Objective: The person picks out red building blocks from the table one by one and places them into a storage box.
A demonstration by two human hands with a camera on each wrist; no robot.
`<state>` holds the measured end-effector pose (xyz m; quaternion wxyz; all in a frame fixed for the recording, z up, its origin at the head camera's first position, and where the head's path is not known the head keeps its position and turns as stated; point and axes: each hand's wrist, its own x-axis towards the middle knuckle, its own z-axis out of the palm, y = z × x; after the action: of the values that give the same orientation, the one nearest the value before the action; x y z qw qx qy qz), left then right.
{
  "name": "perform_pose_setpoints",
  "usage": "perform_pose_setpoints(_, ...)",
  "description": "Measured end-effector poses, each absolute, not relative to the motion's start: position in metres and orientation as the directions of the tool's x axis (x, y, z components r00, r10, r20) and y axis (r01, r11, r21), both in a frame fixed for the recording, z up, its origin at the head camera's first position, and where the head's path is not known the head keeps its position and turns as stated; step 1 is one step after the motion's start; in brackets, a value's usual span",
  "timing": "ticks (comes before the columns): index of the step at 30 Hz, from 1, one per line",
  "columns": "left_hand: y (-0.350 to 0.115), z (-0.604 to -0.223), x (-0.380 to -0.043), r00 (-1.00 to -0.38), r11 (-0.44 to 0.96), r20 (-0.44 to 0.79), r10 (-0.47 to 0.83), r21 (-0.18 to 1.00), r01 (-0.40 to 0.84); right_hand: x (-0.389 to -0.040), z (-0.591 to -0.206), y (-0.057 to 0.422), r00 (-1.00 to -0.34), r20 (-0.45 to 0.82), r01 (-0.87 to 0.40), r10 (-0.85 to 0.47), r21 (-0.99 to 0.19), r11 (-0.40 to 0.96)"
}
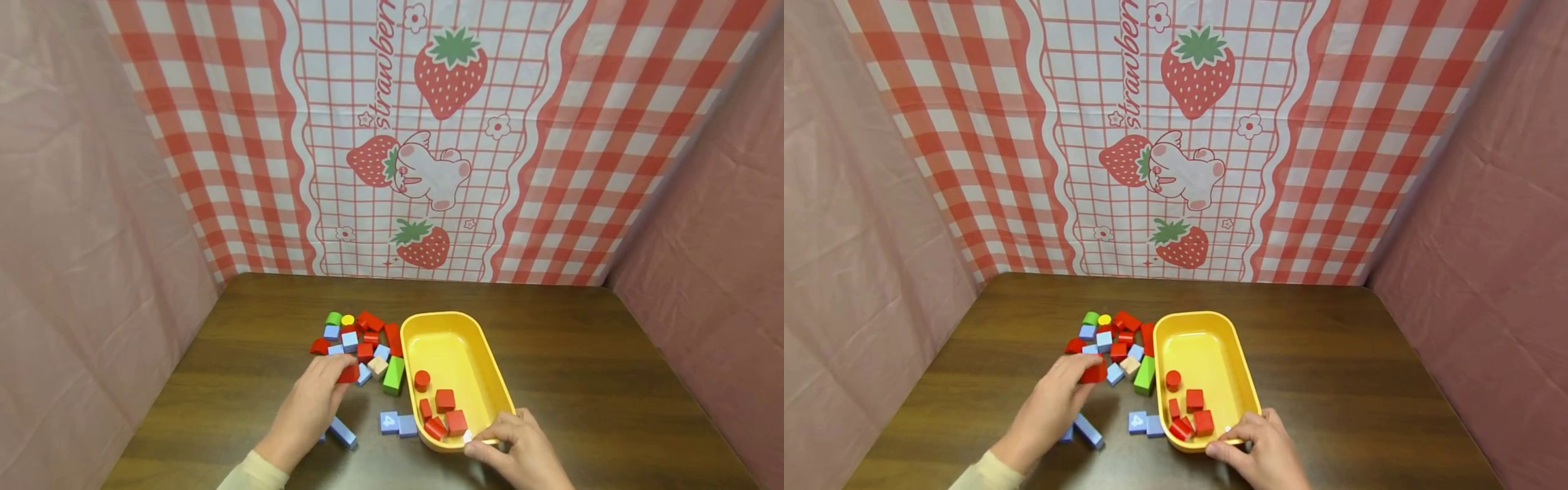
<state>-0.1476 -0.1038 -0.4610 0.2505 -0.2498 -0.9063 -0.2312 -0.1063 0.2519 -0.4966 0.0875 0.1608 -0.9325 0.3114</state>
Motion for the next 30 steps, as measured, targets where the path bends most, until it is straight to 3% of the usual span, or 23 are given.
perform_pose_setpoints(6, -0.071, -0.440, -0.161, -0.745, 0.738, 0.572, 0.343, 0.326, 0.591, -0.107, -0.497, 0.252, -0.929, 0.279, -0.363, -0.243, -0.556, 0.748)
perform_pose_setpoints(11, -0.040, -0.432, -0.183, -0.783, 0.731, 0.473, 0.404, 0.347, 0.588, -0.108, -0.497, 0.253, -0.933, 0.261, -0.354, -0.247, -0.556, 0.752)
perform_pose_setpoints(21, 0.009, -0.459, -0.221, -0.860, 0.765, 0.243, 0.449, 0.394, 0.510, -0.106, -0.504, 0.252, -0.883, 0.380, -0.454, -0.277, -0.538, 0.710)
perform_pose_setpoints(30, 0.023, -0.467, -0.229, -0.871, 0.804, 0.208, 0.446, 0.333, 0.492, -0.108, -0.503, 0.254, -0.872, 0.406, -0.466, -0.273, -0.516, 0.719)
